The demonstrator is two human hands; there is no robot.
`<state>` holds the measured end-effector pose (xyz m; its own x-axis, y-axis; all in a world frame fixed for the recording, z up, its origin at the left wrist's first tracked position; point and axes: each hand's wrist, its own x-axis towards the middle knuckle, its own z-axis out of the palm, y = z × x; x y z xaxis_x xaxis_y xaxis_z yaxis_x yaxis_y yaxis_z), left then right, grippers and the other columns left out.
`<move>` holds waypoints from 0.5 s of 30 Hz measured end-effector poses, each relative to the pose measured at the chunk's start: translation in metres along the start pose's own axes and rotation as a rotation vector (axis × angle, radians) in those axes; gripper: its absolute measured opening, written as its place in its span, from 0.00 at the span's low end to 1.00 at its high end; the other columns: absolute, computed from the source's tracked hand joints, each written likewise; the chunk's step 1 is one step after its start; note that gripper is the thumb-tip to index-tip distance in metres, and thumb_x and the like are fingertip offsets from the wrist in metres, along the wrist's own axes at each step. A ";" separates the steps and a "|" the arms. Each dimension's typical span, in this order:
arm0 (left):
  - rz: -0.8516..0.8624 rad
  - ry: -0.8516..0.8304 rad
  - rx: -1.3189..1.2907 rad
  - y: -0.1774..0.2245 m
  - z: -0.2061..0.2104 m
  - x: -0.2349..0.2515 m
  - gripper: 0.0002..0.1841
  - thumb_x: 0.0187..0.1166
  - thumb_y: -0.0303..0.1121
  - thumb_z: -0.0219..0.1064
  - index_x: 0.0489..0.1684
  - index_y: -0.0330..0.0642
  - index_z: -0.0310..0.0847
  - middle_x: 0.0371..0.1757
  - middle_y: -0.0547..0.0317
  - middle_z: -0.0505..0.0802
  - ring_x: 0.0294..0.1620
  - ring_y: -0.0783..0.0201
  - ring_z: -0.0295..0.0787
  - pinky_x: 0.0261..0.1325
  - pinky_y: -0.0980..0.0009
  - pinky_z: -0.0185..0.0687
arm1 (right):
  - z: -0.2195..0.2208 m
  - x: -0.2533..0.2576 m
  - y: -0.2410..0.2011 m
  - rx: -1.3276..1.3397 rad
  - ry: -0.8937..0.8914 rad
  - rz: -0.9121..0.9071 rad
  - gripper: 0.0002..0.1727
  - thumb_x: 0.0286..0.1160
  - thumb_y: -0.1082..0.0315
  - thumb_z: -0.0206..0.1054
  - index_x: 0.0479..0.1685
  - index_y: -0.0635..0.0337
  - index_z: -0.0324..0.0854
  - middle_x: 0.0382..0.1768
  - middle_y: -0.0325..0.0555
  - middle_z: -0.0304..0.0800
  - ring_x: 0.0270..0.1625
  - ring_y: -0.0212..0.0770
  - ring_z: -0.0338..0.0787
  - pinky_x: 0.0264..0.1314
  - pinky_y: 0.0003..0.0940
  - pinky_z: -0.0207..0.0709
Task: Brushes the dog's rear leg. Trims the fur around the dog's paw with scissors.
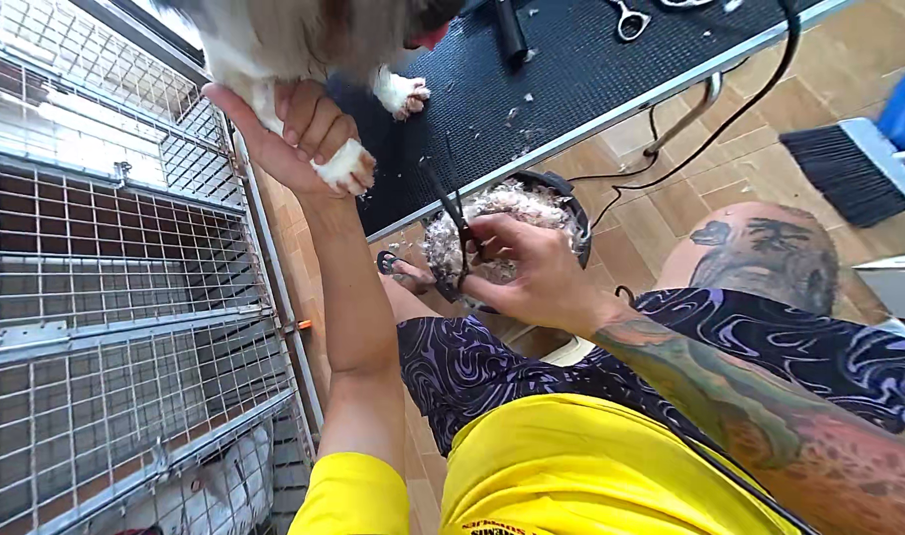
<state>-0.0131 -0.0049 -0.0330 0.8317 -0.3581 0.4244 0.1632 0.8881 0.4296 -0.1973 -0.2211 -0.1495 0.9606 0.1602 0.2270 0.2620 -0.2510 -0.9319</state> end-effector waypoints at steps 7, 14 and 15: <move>-0.036 -0.051 -0.062 -0.007 -0.010 -0.009 0.36 0.88 0.64 0.39 0.23 0.42 0.75 0.10 0.66 0.75 0.07 0.72 0.69 0.13 0.78 0.65 | 0.017 0.020 -0.015 -0.140 -0.015 -0.157 0.32 0.56 0.46 0.77 0.60 0.56 0.85 0.46 0.41 0.91 0.43 0.35 0.90 0.41 0.39 0.87; -0.053 -0.034 -0.106 -0.012 -0.011 -0.014 0.27 0.90 0.50 0.44 0.22 0.42 0.73 0.10 0.66 0.74 0.07 0.73 0.69 0.13 0.79 0.63 | 0.013 0.030 -0.014 -0.169 -0.043 -0.174 0.27 0.58 0.61 0.75 0.61 0.57 0.84 0.44 0.41 0.90 0.41 0.36 0.90 0.41 0.38 0.87; -0.048 -0.034 -0.109 -0.013 -0.012 -0.015 0.26 0.90 0.49 0.45 0.23 0.41 0.73 0.10 0.66 0.74 0.07 0.73 0.68 0.13 0.79 0.62 | 0.012 0.029 -0.014 -0.174 -0.051 -0.166 0.25 0.58 0.64 0.74 0.61 0.57 0.84 0.43 0.42 0.90 0.41 0.37 0.90 0.41 0.39 0.88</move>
<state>-0.0211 -0.0076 -0.0539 0.8035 -0.4089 0.4326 0.2607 0.8951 0.3618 -0.1739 -0.2010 -0.1336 0.8985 0.2601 0.3537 0.4317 -0.3771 -0.8194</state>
